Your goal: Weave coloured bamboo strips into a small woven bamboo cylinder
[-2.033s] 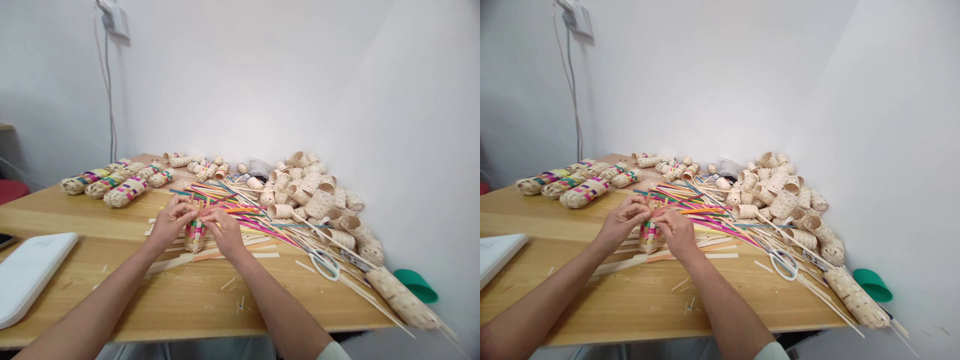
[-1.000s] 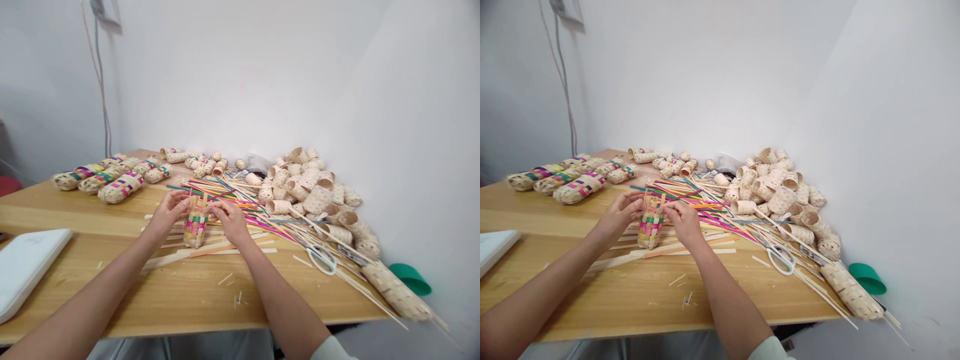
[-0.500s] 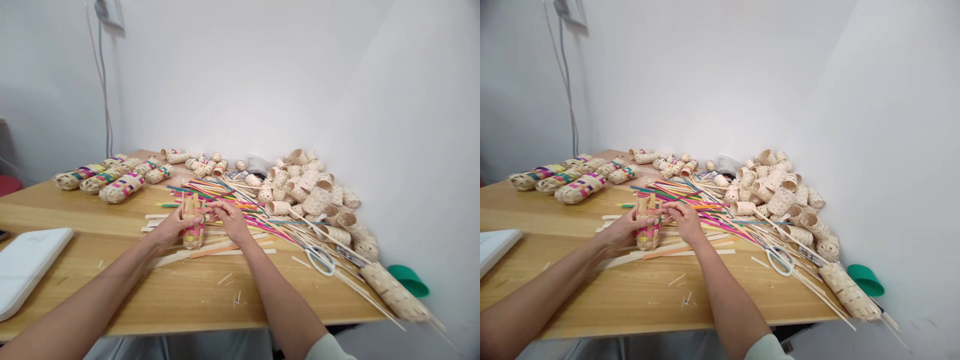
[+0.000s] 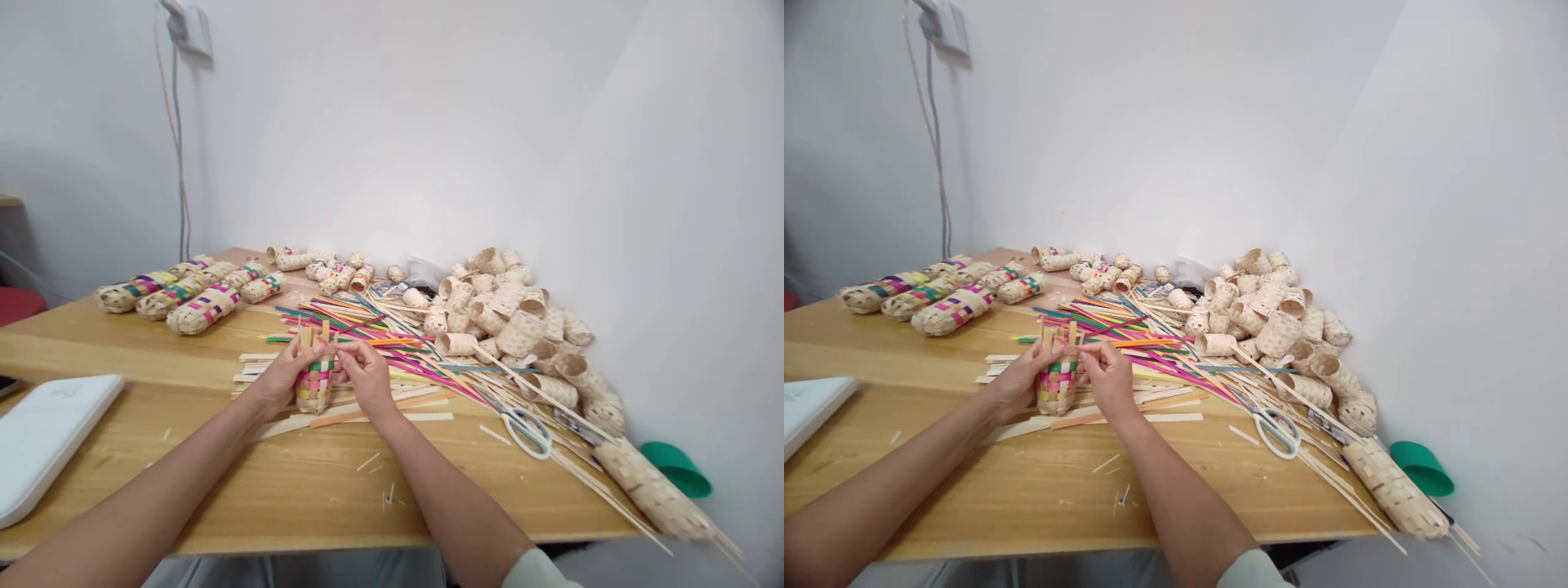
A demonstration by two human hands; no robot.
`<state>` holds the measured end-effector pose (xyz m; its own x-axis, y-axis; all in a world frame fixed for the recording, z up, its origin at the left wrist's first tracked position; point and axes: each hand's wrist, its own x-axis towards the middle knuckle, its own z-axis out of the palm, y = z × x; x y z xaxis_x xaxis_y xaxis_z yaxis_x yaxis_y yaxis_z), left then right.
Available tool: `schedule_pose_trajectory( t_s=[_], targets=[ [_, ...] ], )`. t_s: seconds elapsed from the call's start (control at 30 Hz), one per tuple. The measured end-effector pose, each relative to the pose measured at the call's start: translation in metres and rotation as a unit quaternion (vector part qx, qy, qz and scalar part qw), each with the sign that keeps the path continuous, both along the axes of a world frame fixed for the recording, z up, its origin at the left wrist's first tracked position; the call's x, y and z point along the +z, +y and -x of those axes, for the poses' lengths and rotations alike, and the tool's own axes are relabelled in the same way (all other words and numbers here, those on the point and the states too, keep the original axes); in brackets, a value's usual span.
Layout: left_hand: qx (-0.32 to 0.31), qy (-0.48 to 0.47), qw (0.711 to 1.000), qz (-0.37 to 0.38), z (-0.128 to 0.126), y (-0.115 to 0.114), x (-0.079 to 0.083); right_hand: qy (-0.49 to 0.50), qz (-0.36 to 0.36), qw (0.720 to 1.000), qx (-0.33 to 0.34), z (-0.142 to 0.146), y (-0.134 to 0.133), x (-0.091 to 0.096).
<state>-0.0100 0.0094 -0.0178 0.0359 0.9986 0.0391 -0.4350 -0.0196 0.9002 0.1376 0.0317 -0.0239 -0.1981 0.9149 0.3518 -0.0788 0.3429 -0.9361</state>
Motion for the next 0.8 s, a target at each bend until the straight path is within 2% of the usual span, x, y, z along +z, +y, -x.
schedule_pose_trajectory(
  t_s=[0.13, 0.2, 0.3, 0.37, 0.43, 0.67, 0.8],
  targets=[
    [0.011, 0.004, 1.0, 0.004, -0.003, -0.001, 0.001, -0.034, 0.033, 0.999, 0.014, 0.001, -0.006, 0.005],
    [0.012, 0.002, 1.0, 0.007, -0.005, -0.001, 0.001, -0.055, 0.024, 0.998, -0.003, 0.0, -0.011, 0.011],
    [0.026, 0.0, 1.0, 0.012, -0.006, -0.002, 0.002, -0.091, -0.072, 0.988, -0.105, -0.004, -0.015, 0.02],
    [0.04, 0.002, 0.999, 0.016, -0.007, -0.003, 0.002, -0.129, -0.148, 0.965, -0.173, -0.008, -0.016, 0.022],
    [0.051, 0.005, 0.999, 0.014, -0.008, -0.003, 0.002, -0.16, -0.202, 0.945, -0.203, -0.011, -0.018, 0.024],
    [0.055, 0.011, 0.998, 0.002, -0.009, -0.003, -0.001, -0.131, -0.281, 0.932, -0.189, -0.01, -0.025, 0.031],
    [0.064, 0.036, 0.997, -0.003, -0.008, -0.004, -0.001, -0.163, -0.262, 0.939, -0.151, -0.017, -0.012, 0.031]
  ],
)
